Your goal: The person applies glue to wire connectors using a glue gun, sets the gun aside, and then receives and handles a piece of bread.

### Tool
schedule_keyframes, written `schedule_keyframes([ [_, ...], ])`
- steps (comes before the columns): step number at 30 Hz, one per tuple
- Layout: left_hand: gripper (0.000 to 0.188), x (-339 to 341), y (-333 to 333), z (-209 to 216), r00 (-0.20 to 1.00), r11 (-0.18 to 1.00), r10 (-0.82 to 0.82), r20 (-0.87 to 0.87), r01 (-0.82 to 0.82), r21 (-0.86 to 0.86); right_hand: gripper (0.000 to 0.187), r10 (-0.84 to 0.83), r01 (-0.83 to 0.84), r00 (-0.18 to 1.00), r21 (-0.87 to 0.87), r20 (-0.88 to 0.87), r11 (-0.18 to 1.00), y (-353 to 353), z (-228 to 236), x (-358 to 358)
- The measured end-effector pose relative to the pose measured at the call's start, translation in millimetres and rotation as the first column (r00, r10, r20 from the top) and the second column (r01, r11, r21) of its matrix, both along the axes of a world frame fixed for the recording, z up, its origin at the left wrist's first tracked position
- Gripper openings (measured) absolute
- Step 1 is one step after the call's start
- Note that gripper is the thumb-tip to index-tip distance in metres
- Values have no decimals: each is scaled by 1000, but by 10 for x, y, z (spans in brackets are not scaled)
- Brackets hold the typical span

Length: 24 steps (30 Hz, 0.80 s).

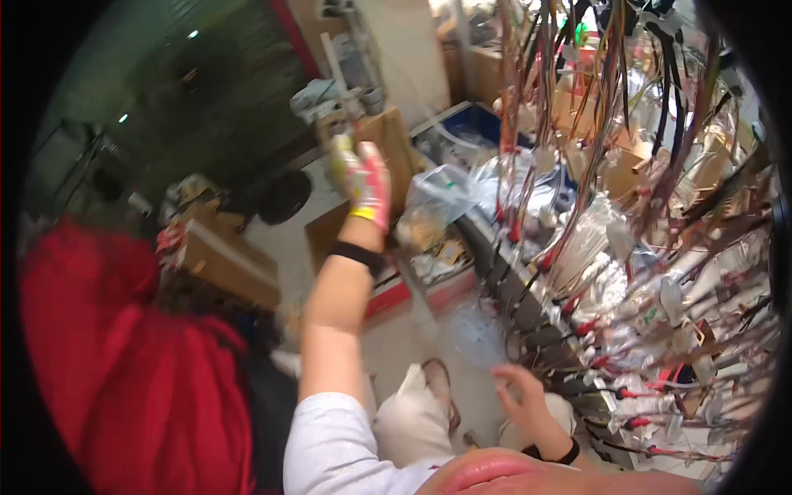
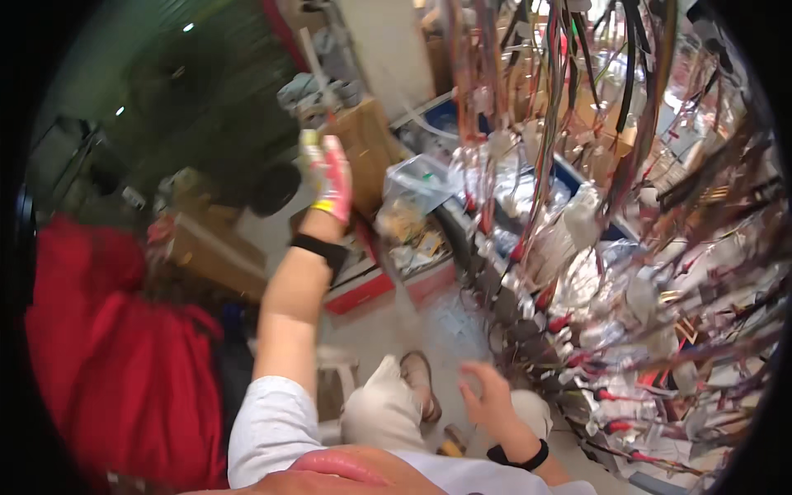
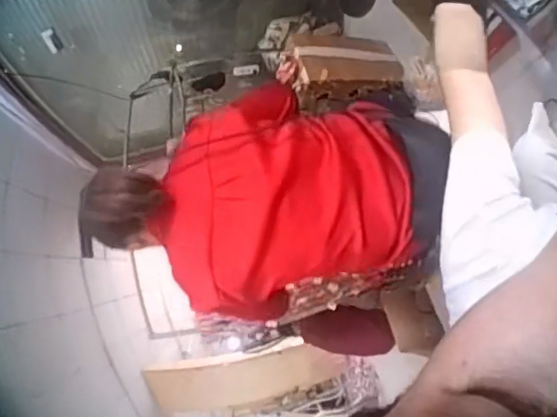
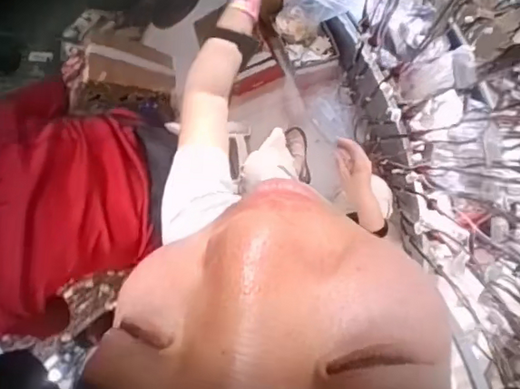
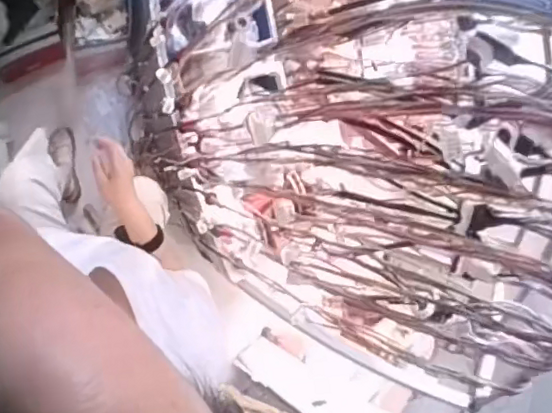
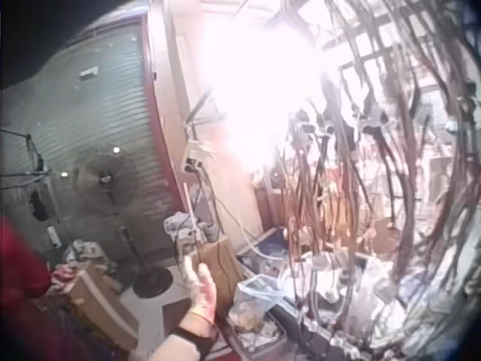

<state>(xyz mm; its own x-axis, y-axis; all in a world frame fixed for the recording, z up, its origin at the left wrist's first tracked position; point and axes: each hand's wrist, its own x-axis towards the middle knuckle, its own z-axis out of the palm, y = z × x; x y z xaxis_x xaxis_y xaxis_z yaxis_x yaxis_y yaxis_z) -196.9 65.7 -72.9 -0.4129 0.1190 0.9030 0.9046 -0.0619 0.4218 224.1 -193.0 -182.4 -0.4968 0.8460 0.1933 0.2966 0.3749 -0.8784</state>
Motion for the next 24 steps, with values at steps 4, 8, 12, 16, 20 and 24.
schedule_keyframes([
  [4, 12, 1798, -1378, -401, 249, 519, -769, 589, 781, 348, 67, -99, 116, 909, 16, -405, 993, -41, 63, -104],
  [8, 38, 3491, -2838, -630, -338, 244, -718, 608, 696, 675, 58, -408, 294, 728, -286, -551, 912, 90, 74, 55],
  [12, 38, 4184, -3080, -205, 438, 421, -193, 878, 845, -329, 38, -444, 417, 826, -153, -347, 896, -20, -101, 272],
  [16, 35, 4029, -3284, -69, 697, 128, 265, 666, 659, -741, 37, -348, 138, 877, -520, -332, 843, -13, -412, 233],
  [20, 34, 3818, -3638, -347, 90, 411, -194, 977, 912, -2, 36, -210, 46, 910, -417, -356, 908, -42, -623, 241],
  [24, 32, 3785, -3728, -581, -243, 365, -351, 904, 854, 371, 42, -131, -155, 868, -513, -478, 844, -189, -563, 159],
])
